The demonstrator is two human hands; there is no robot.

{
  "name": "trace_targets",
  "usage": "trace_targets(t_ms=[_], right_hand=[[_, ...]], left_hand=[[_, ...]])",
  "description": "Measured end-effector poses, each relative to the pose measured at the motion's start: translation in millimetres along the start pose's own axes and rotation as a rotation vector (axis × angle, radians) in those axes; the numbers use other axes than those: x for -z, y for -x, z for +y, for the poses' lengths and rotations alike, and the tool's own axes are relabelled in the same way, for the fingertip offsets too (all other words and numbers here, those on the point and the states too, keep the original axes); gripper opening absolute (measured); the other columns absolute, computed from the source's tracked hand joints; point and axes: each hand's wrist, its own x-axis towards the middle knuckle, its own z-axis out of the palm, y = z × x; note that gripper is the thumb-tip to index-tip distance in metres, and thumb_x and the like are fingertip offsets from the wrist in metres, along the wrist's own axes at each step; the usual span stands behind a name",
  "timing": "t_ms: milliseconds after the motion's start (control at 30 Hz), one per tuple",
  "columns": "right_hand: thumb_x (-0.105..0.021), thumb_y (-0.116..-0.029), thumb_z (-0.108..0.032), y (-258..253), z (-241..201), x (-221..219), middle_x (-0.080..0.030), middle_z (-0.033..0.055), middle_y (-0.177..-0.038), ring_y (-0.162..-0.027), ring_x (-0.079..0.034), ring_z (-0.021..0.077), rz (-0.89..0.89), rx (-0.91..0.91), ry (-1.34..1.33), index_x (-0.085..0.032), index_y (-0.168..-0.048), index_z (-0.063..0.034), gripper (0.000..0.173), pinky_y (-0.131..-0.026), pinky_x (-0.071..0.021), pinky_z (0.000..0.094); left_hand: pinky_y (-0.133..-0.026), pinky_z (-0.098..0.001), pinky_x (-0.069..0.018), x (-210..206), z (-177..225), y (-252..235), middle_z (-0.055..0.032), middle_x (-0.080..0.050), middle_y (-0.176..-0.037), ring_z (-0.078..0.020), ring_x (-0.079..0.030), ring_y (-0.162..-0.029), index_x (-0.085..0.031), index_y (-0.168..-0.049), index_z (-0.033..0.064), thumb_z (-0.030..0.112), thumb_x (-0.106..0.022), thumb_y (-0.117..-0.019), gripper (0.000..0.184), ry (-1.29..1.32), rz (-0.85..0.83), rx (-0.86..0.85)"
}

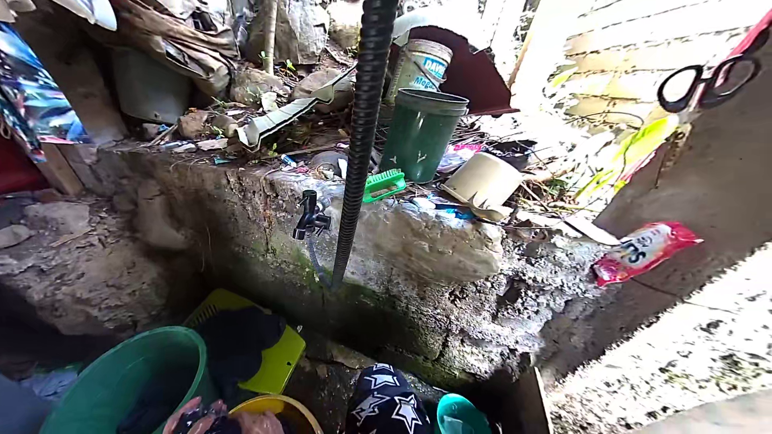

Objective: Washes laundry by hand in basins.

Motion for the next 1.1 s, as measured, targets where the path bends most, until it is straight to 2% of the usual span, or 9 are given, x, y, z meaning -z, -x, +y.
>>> trace_targets(t_ms=[100, 233, 367, 700, 833, 900, 967, 1033, 1100], right_hand=[[-0.085, -0.0733, -0.025, -12.3, 15.3, -1.2, -0.074, 0.0210, -0.104, -0.098, -0.071, 0.0374, 0.014, -0.007, -0.232, -0.066, -0.124, -0.0006, 0.059, -0.087, -0.0551, 0.0613], [-0.087, -0.0678, -0.001, -8.5, 9.0, 27.0, -0.073, 0.0147, -0.111, -0.105, -0.069, 0.0171, -0.129, 0.113, -0.669, -0.064, -0.122, 0.0082, 0.059, -0.098, -0.0564, 0.0388], [-0.085, -0.0598, 0.009, -6.7, 0.5, 44.8, -0.069, 0.0065, -0.119, -0.109, -0.065, 0.0074, -0.339, 0.032, -0.871, -0.052, -0.133, 0.0045, 0.081, -0.099, -0.0549, 0.0293], [-0.081, -0.0611, 0.008, -1.4, 0.8, 51.2, -0.070, -0.0010, -0.107, -0.100, -0.067, 0.0066, -0.732, -0.202, -0.787, -0.058, -0.123, -0.0075, 0.067, -0.090, -0.0572, 0.0316], [-0.085, -0.0640, 0.005, -6.2, -4.8, 61.6, -0.070, -0.0002, -0.112, -0.105, -0.066, 0.0053, -0.651, -0.154, -0.776, -0.057, -0.127, -0.0042, 0.069, -0.096, -0.0555, 0.0296], [-0.086, -0.0628, 0.005, -7.9, -11.6, 75.8, -0.070, -0.0003, -0.113, -0.105, -0.065, 0.0032, -0.538, -0.175, -0.803, -0.054, -0.130, -0.0013, 0.074, -0.097, -0.0550, 0.0268], [-0.084, -0.0609, 0.009, -9.3, -19.1, 93.6, -0.071, 0.0001, -0.110, -0.102, -0.067, 0.0026, -0.358, -0.219, -0.902, -0.053, -0.129, 0.0019, 0.075, -0.095, -0.0565, 0.0245], [-0.080, -0.0598, 0.009, -13.1, -21.8, 105.5, -0.074, 0.0009, -0.100, -0.092, -0.071, 0.0057, -0.138, -0.263, -1.026, -0.055, -0.122, 0.0018, 0.068, -0.086, -0.0609, 0.0265], [-0.076, -0.0649, 0.004, -17.3, -25.5, 113.8, -0.073, 0.0022, -0.096, -0.087, -0.072, 0.0081, 0.042, -0.304, -1.127, -0.055, -0.119, 0.0002, 0.058, -0.080, -0.0624, 0.0281]], left_hand=[[-0.087, -0.0378, -0.0630, -13.6, 7.8, -6.0, -0.0029, -0.076, -0.099, -0.0169, -0.075, -0.094, -0.057, -0.112, 0.0021, -0.009, -0.063, -0.0788, 0.036, -0.089, -0.203, -0.240], [-0.074, -0.0322, -0.0624, -34.9, 21.2, 0.8, -0.0021, -0.076, -0.085, -0.0145, -0.073, -0.080, -0.064, -0.092, 0.0078, -0.007, -0.068, -0.0727, 0.024, -0.109, -0.277, -0.262], [-0.072, -0.0266, -0.0593, -36.8, 23.9, -1.2, 0.0024, -0.071, -0.081, -0.0077, -0.069, -0.077, -0.062, -0.087, 0.0096, -0.009, -0.069, -0.0732, 0.024, -0.103, -0.379, -0.208], [-0.069, -0.0224, -0.0541, -31.9, 29.2, 4.9, 0.0085, -0.063, -0.076, -0.0029, -0.062, -0.073, -0.062, -0.081, 0.0145, -0.006, -0.068, -0.0714, 0.023, -0.133, -0.608, -0.006], [-0.077, -0.0251, -0.0556, -32.3, 40.0, 6.8, 0.0037, -0.066, -0.086, -0.0069, -0.065, -0.082, -0.057, -0.100, 0.0108, 0.013, -0.081, -0.0779, 0.033, -0.086, -0.573, -0.054], [-0.092, -0.0349, -0.0579, -25.3, 43.9, 4.1, -0.0063, -0.068, -0.113, -0.0170, -0.068, -0.103, -0.042, -0.136, 0.0057, 0.024, -0.088, -0.0774, 0.076, -0.002, -0.644, -0.081], [-0.106, -0.0376, -0.0535, -20.2, 48.0, 3.9, -0.0131, -0.055, -0.143, -0.0202, -0.061, -0.126, -0.015, -0.160, 0.0054, 0.028, -0.092, -0.0712, 0.120, -0.074, -0.709, -0.079], [-0.110, -0.0353, -0.0492, -20.3, 45.0, 7.0, -0.0154, -0.048, -0.153, -0.0174, -0.055, -0.133, -0.006, -0.164, 0.0058, 0.029, -0.095, -0.0630, 0.136, -0.277, -0.724, -0.057], [-0.117, -0.0375, -0.0430, -26.8, 29.4, 11.7, -0.0163, -0.044, -0.157, -0.0180, -0.050, -0.140, -0.010, -0.164, 0.0040, 0.021, -0.097, -0.0579, 0.138, -0.412, -0.703, -0.073]])
